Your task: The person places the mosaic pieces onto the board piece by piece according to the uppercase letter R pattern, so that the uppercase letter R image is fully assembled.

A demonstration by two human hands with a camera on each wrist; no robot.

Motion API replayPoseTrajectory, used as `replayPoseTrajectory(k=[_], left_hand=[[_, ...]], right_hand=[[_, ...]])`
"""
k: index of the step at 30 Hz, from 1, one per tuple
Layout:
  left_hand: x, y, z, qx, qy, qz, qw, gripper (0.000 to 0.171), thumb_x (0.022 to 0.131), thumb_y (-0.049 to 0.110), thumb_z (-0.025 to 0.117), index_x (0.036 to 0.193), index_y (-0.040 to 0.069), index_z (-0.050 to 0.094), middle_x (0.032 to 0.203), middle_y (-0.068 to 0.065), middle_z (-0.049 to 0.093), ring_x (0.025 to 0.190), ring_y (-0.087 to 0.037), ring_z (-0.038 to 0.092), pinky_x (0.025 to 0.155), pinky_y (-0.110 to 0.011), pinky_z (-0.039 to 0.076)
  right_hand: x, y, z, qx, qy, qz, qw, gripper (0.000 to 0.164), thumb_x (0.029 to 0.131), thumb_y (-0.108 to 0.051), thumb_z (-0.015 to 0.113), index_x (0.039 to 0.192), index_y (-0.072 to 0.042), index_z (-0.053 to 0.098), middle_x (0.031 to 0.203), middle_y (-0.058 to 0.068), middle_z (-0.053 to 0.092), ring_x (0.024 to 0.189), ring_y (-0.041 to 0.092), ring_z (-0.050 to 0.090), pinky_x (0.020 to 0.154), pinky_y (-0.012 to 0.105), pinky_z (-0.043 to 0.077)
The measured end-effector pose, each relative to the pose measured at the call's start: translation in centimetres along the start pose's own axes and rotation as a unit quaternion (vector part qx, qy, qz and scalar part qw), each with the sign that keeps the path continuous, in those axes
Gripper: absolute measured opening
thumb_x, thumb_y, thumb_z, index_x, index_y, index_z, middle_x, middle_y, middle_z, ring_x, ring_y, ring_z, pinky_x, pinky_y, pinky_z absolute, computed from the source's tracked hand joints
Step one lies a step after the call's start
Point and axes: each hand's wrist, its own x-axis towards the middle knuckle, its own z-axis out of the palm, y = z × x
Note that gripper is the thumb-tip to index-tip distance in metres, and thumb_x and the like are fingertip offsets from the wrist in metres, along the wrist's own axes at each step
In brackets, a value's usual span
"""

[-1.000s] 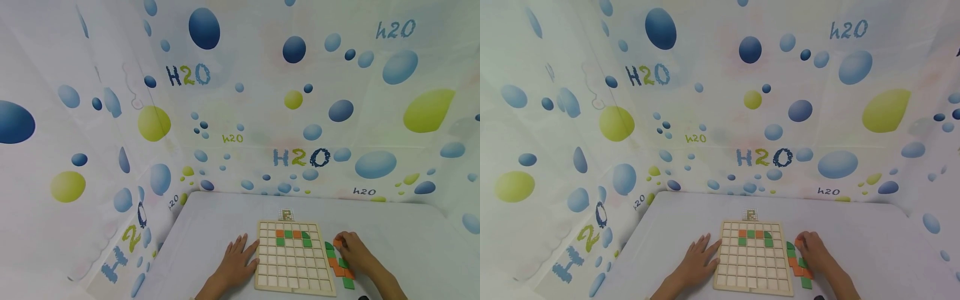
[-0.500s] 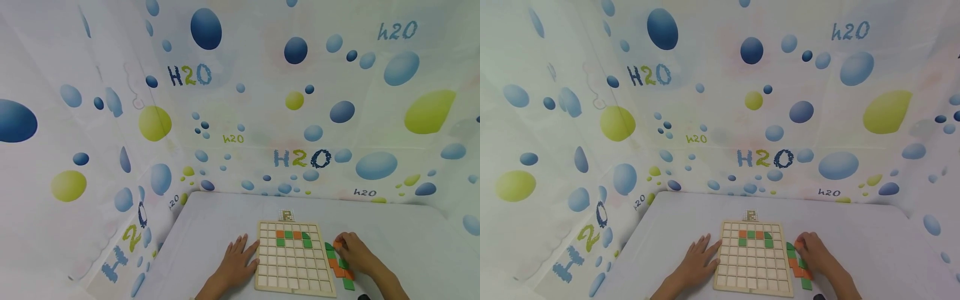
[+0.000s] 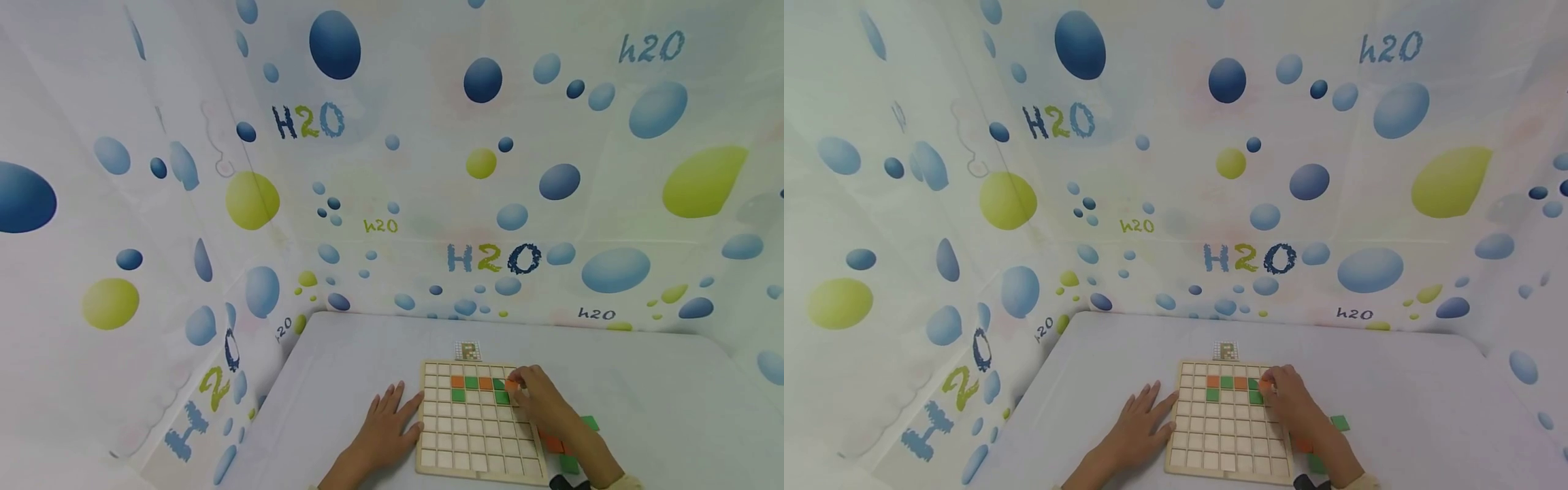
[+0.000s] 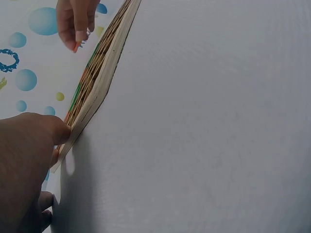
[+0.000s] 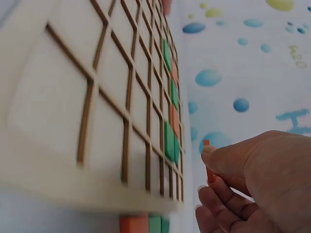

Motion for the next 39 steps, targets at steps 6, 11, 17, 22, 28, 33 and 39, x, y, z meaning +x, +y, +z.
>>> replayPoseTrajectory(k=[6,11,17,22,28,33,39], left_hand=[[0.0,0.2,-0.2,0.005,-0.005,-0.005,1.0000,0.059,0.107,0.050,0.051,0.162,0.028,0.046,0.171,-0.020,0.030,0.159,-0.045,0.026,0.122,-0.072,0.021],[-0.1,0.1,-0.2,0.008,-0.006,-0.009,0.9999,0.060,0.107,0.052,0.050,0.162,0.030,0.045,0.172,-0.019,0.030,0.159,-0.044,0.026,0.122,-0.071,0.021],[-0.1,0.0,-0.2,0.004,-0.005,-0.008,0.9999,0.059,0.107,0.052,0.050,0.162,0.030,0.045,0.172,-0.020,0.030,0.158,-0.046,0.025,0.122,-0.073,0.020],[0.0,0.0,-0.3,0.002,-0.007,-0.005,1.0000,0.059,0.108,0.051,0.049,0.162,0.030,0.044,0.172,-0.021,0.028,0.159,-0.046,0.025,0.122,-0.073,0.020],[-0.1,0.1,-0.4,0.005,-0.006,-0.003,1.0000,0.059,0.108,0.050,0.050,0.162,0.029,0.044,0.172,-0.020,0.029,0.159,-0.047,0.025,0.122,-0.073,0.020],[-0.1,0.2,-0.3,0.009,-0.008,-0.007,0.9999,0.059,0.107,0.051,0.050,0.162,0.030,0.044,0.172,-0.019,0.029,0.159,-0.046,0.025,0.122,-0.072,0.020],[-0.1,0.3,-0.4,0.014,-0.009,-0.011,0.9998,0.060,0.107,0.051,0.050,0.162,0.030,0.044,0.172,-0.019,0.028,0.159,-0.044,0.025,0.124,-0.070,0.020]], right_hand=[[0.7,-2.0,3.1,-0.008,-0.004,-0.053,0.999,0.020,0.099,-0.004,0.070,0.118,-0.002,0.066,0.113,0.008,0.059,0.101,0.019,0.059,0.087,0.036,0.056],[1.0,-3.5,5.0,-0.010,-0.030,-0.049,0.998,0.018,0.100,-0.018,0.072,0.116,-0.009,0.069,0.111,0.002,0.060,0.098,0.016,0.059,0.083,0.039,0.052],[1.2,-4.5,6.3,0.004,-0.047,-0.079,0.996,0.016,0.098,-0.015,0.075,0.111,-0.009,0.068,0.105,0.001,0.058,0.093,0.016,0.058,0.077,0.033,0.055],[1.4,-4.3,6.8,-0.034,-0.043,-0.124,0.991,0.012,0.096,-0.014,0.078,0.103,-0.015,0.067,0.099,-0.003,0.058,0.085,0.010,0.052,0.070,0.028,0.049],[1.0,-4.3,6.8,-0.057,-0.022,-0.170,0.984,0.011,0.096,-0.016,0.078,0.098,-0.019,0.068,0.101,-0.007,0.061,0.088,0.009,0.057,0.075,0.030,0.052],[0.8,-4.5,6.8,-0.067,-0.003,-0.180,0.981,0.011,0.094,-0.014,0.080,0.096,-0.019,0.071,0.100,-0.008,0.063,0.089,0.013,0.061,0.075,0.032,0.053],[0.6,-4.7,7.0,-0.085,0.005,-0.167,0.982,0.012,0.093,-0.015,0.081,0.096,-0.021,0.071,0.101,-0.010,0.062,0.092,0.016,0.062,0.078,0.033,0.054]])
